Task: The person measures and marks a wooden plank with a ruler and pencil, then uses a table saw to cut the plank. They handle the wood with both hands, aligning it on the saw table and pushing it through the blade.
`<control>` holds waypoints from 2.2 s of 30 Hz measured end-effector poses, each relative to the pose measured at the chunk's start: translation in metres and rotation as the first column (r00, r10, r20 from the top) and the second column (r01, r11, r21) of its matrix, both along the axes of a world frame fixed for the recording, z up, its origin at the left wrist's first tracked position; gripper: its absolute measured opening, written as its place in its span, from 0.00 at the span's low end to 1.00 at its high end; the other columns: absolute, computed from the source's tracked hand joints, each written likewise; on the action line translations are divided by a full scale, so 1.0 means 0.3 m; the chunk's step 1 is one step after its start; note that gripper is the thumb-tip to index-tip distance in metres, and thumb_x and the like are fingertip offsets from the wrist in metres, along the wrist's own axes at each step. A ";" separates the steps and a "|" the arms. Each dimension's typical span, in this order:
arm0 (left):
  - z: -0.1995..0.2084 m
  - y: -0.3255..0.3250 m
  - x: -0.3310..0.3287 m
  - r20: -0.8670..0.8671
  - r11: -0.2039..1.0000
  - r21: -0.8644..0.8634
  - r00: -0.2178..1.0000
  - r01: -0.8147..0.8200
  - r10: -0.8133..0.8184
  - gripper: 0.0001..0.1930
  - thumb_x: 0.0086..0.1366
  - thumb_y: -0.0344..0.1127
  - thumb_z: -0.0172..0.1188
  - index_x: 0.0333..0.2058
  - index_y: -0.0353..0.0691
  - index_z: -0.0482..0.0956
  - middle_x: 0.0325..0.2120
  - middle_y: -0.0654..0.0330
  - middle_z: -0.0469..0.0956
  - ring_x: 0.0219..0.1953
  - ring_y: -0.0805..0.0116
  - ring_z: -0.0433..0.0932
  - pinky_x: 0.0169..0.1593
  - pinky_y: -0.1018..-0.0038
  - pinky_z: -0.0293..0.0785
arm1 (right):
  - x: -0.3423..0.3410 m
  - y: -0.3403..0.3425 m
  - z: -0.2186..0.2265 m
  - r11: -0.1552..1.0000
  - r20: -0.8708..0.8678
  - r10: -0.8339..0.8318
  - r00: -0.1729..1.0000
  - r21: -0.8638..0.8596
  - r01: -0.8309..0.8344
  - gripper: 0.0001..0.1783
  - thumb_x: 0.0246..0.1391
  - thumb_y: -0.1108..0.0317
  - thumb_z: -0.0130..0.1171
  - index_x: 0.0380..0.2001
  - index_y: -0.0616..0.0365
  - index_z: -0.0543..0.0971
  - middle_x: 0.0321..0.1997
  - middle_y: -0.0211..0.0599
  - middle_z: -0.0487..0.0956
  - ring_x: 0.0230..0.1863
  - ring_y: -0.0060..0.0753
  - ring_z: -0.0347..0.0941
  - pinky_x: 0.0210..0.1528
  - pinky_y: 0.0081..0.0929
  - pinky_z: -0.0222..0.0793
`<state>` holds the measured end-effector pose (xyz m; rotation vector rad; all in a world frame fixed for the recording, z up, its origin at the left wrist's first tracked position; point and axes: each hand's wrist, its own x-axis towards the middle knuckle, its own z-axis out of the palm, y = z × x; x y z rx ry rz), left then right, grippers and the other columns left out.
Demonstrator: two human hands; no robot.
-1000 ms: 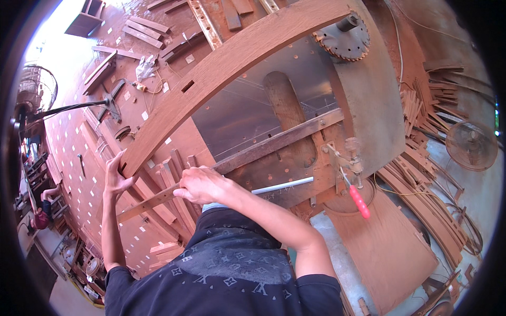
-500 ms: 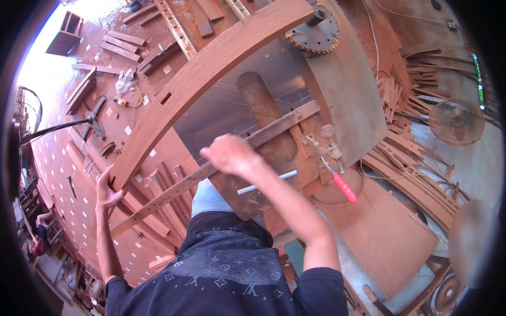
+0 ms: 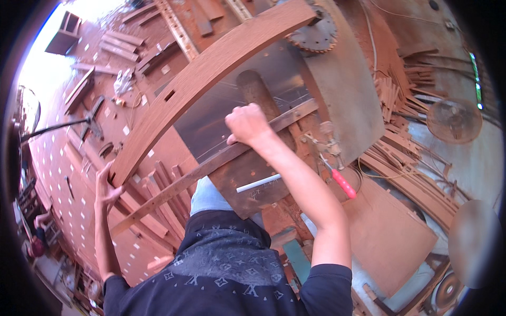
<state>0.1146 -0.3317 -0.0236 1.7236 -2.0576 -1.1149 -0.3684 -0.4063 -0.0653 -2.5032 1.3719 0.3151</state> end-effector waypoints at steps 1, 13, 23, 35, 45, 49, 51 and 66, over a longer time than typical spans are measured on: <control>0.005 0.010 -0.012 -0.016 1.000 -0.019 1.000 -0.015 0.015 0.35 0.42 0.36 0.70 0.53 0.28 0.80 0.38 0.45 0.85 0.44 0.58 0.88 0.50 0.66 0.80 | -0.023 -0.014 0.006 0.999 -0.050 -0.033 0.998 0.007 0.033 0.31 0.27 0.35 0.81 0.25 0.49 0.88 0.29 0.37 0.87 0.37 0.43 0.88 0.39 0.39 0.81; -0.010 0.038 -0.028 -0.042 0.997 0.065 0.999 -0.030 0.033 0.37 0.42 0.38 0.71 0.54 0.28 0.79 0.35 0.49 0.87 0.41 0.67 0.87 0.47 0.67 0.81 | -0.356 -0.089 0.032 0.691 -0.202 -0.722 0.661 -0.175 0.701 0.36 0.66 0.35 0.52 0.33 0.58 0.90 0.37 0.49 0.88 0.50 0.49 0.83 0.72 0.57 0.58; -0.023 0.039 -0.098 -0.030 0.984 0.175 0.999 -0.009 0.014 0.35 0.41 0.41 0.73 0.50 0.29 0.81 0.32 0.51 0.86 0.37 0.68 0.85 0.45 0.66 0.82 | -0.119 0.092 0.097 0.566 0.212 -0.773 0.598 -0.194 0.801 0.31 0.69 0.51 0.53 0.57 0.72 0.76 0.65 0.58 0.75 0.72 0.52 0.67 0.78 0.64 0.46; -0.037 0.041 -0.098 0.017 0.983 0.183 1.000 -0.018 0.016 0.30 0.42 0.40 0.71 0.45 0.30 0.80 0.30 0.50 0.84 0.33 0.59 0.84 0.42 0.64 0.80 | -0.234 0.014 -0.003 0.518 -0.057 -0.854 0.518 -0.191 0.834 0.52 0.71 0.29 0.31 0.73 0.70 0.63 0.79 0.56 0.62 0.83 0.51 0.47 0.81 0.66 0.22; -0.051 0.039 -0.159 -0.017 0.983 0.172 0.998 0.055 -0.053 0.28 0.42 0.39 0.71 0.43 0.30 0.80 0.31 0.51 0.82 0.34 0.64 0.82 0.44 0.65 0.79 | -0.160 0.079 0.020 0.538 0.282 -0.744 0.606 -0.285 0.793 0.46 0.71 0.35 0.44 0.72 0.69 0.65 0.78 0.57 0.63 0.81 0.53 0.54 0.82 0.67 0.30; -0.050 0.050 -0.208 0.003 0.983 0.176 0.998 0.054 -0.055 0.27 0.44 0.38 0.71 0.44 0.31 0.81 0.30 0.51 0.83 0.33 0.63 0.83 0.42 0.65 0.80 | -0.067 0.084 0.078 0.782 0.363 -0.442 0.821 -0.292 0.550 0.57 0.53 0.32 0.67 0.75 0.57 0.62 0.83 0.45 0.54 0.84 0.46 0.44 0.83 0.62 0.35; -0.061 0.057 -0.216 -0.004 0.982 0.180 0.999 0.049 -0.049 0.26 0.44 0.38 0.71 0.43 0.31 0.81 0.29 0.51 0.83 0.32 0.63 0.83 0.41 0.65 0.80 | -0.060 0.061 0.088 0.879 0.307 -0.287 0.907 -0.292 0.376 0.62 0.45 0.32 0.73 0.76 0.53 0.62 0.84 0.40 0.52 0.85 0.44 0.43 0.84 0.61 0.35; -0.050 0.082 -0.290 0.136 0.970 0.098 0.963 0.221 -0.233 0.35 0.43 0.44 0.73 0.52 0.33 0.79 0.32 0.43 0.84 0.36 0.44 0.86 0.41 0.58 0.81 | -0.153 0.101 0.031 0.942 0.292 -0.177 0.940 -0.227 0.248 0.45 0.30 0.38 0.83 0.49 0.55 0.81 0.51 0.33 0.80 0.62 0.37 0.73 0.83 0.57 0.42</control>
